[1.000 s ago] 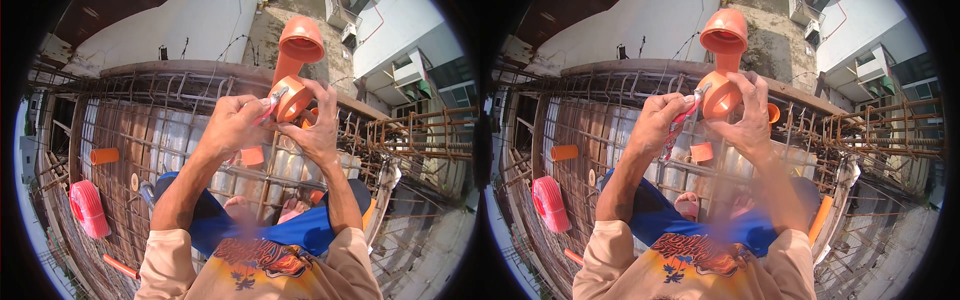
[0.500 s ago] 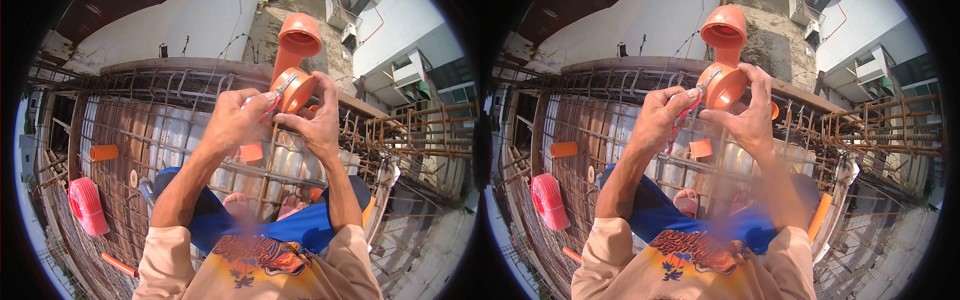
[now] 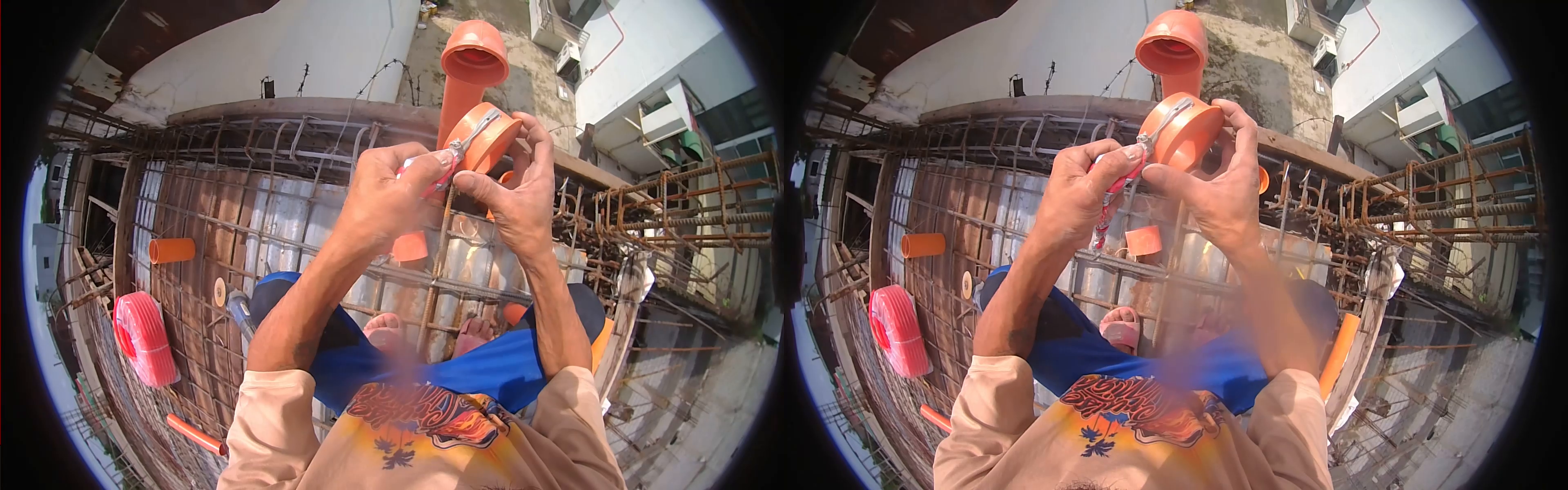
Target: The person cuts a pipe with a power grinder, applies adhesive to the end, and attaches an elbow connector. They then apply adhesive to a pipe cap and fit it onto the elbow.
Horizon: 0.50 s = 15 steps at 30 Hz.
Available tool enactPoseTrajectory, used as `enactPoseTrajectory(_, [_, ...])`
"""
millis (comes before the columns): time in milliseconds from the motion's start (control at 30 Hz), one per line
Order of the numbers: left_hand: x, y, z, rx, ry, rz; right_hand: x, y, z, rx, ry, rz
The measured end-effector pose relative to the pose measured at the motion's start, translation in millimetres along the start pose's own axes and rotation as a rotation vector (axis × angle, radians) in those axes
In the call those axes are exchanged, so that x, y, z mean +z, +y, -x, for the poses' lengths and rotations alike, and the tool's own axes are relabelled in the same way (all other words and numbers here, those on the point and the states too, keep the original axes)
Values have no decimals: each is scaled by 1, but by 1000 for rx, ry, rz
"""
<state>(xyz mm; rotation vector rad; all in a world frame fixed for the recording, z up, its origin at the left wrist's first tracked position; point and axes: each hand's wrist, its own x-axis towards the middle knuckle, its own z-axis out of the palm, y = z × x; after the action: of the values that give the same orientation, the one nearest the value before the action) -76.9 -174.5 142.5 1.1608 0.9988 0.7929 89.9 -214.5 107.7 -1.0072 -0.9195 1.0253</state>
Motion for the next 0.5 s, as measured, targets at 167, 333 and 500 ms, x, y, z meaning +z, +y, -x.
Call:
enactPoseTrajectory(167, [4, 3, 1, 54, 13, -90, -1, 3, 1, -3, 36, -86])
enactPoseTrajectory(333, [9, 9, 4, 72, 29, -132, 5, 2, 8, 93, 79, -267])
enactPoseTrajectory(500, [12, 9, 5, 89, 18, -159, 7, -1, 11, 113, 75, -286])
